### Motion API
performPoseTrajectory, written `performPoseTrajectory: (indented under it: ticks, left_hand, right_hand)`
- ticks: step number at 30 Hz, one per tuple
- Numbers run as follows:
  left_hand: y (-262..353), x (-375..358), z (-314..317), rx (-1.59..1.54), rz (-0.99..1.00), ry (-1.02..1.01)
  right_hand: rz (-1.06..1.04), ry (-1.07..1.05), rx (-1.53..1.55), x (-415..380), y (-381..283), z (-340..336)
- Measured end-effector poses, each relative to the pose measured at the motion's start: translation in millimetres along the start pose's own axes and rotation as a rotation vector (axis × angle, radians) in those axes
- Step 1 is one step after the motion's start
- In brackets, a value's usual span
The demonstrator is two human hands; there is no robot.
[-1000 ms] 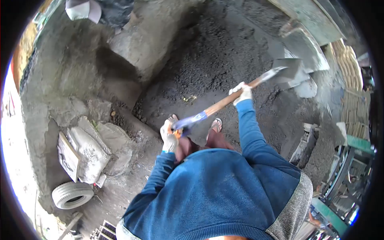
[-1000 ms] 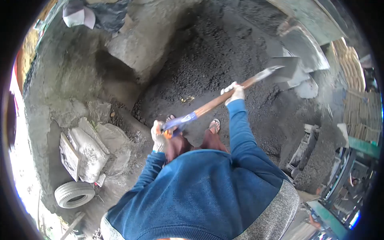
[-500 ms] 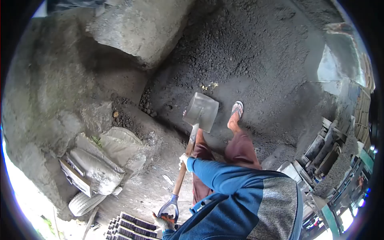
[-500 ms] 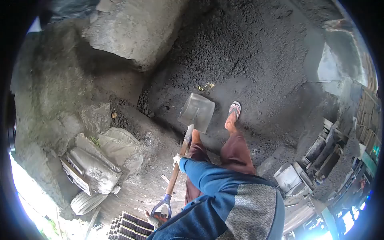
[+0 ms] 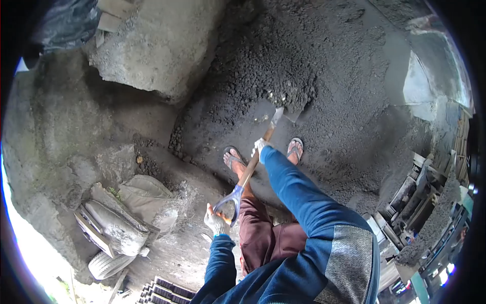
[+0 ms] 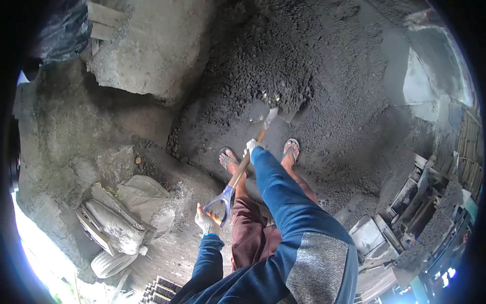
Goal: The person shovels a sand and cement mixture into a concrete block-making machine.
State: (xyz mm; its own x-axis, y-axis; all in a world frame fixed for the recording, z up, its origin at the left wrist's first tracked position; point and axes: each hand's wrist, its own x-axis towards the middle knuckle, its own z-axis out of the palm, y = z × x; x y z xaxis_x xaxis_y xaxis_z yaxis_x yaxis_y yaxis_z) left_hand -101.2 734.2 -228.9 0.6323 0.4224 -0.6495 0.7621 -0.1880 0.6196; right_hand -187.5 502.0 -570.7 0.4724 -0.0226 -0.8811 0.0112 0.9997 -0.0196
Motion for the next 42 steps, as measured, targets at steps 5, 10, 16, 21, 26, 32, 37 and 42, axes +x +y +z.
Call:
performPoseTrajectory:
  ticks: [5,10,16,21,26,32,37,42]
  left_hand:
    - [6,-13,-57,0.013,-0.029,-0.117]
    - [41,-43,-46,0.046,-0.043,-0.353]
    - [84,-109,72,0.125,0.016,-0.907]
    - [207,-356,216,0.205,0.615,-1.37]
    - [283,-610,256,-0.093,1.052,-1.965]
    - [229,-746,165,-0.678,2.286,-2.256]
    - [126,-669,158,0.542,2.978,-2.44]
    - [60,-606,197,0.556,2.464,-3.004]
  right_hand:
    - [-0.068,0.164,0.41,-93,31,7]
    - [-0.25,0.348,0.412,-237,-24,21]
    - [-0.696,0.358,0.662,-441,-154,30]
    - [-1.199,-0.052,0.881,-662,-298,53]
    - [-1.722,-0.218,1.014,-899,-360,33]
    - [-1.925,-0.5,0.985,-984,-291,-118]
    - [-1.835,0.043,1.074,-896,-185,-123]
    - [-1.507,0.234,1.217,-802,-143,-64]
